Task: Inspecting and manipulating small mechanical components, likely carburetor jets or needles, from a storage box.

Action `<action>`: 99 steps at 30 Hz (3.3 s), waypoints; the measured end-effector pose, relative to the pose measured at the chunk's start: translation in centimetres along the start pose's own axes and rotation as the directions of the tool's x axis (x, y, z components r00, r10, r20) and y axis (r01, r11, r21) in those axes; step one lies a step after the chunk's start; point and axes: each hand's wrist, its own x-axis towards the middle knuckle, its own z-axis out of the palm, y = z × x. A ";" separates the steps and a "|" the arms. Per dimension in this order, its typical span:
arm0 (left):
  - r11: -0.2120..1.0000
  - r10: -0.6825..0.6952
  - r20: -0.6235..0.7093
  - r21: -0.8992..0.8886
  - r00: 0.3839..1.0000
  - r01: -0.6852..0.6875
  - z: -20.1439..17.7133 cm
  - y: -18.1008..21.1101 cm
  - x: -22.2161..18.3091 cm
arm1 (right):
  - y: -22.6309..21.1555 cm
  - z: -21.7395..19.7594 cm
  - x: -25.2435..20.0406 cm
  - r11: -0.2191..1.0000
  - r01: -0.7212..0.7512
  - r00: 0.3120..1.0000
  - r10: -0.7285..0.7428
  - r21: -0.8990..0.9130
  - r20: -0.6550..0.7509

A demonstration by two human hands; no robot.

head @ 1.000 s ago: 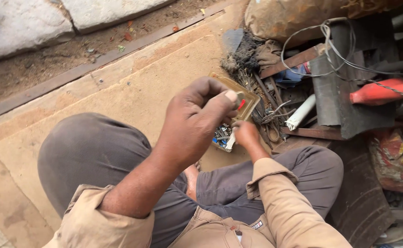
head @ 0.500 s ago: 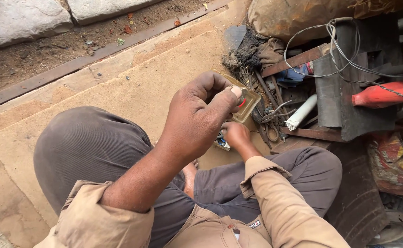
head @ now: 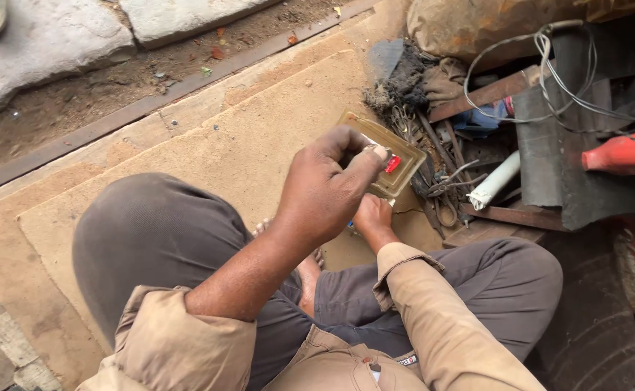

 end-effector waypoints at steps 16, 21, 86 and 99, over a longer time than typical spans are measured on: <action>0.252 -0.415 0.314 0.942 0.854 -0.224 1.6 -9.6 2.6 | -0.1 -0.8 0.5 0.960 0.110 0.946 -0.180 0.258 0.268; 0.126 -0.492 0.152 0.987 0.857 -0.103 1.0 -10.0 3.5 | -0.1 -0.8 -0.2 0.974 0.080 0.971 -0.125 0.214 0.205; 0.118 -0.683 0.208 0.977 0.700 -0.175 3.5 -23.1 5.9 | 0.3 0.1 1.1 0.952 0.230 0.968 -0.244 0.203 0.050; 0.265 -0.506 0.167 0.964 0.846 -0.032 3.9 -17.6 7.1 | 3.7 -8.2 -1.4 0.173 0.021 0.960 -0.279 0.985 0.029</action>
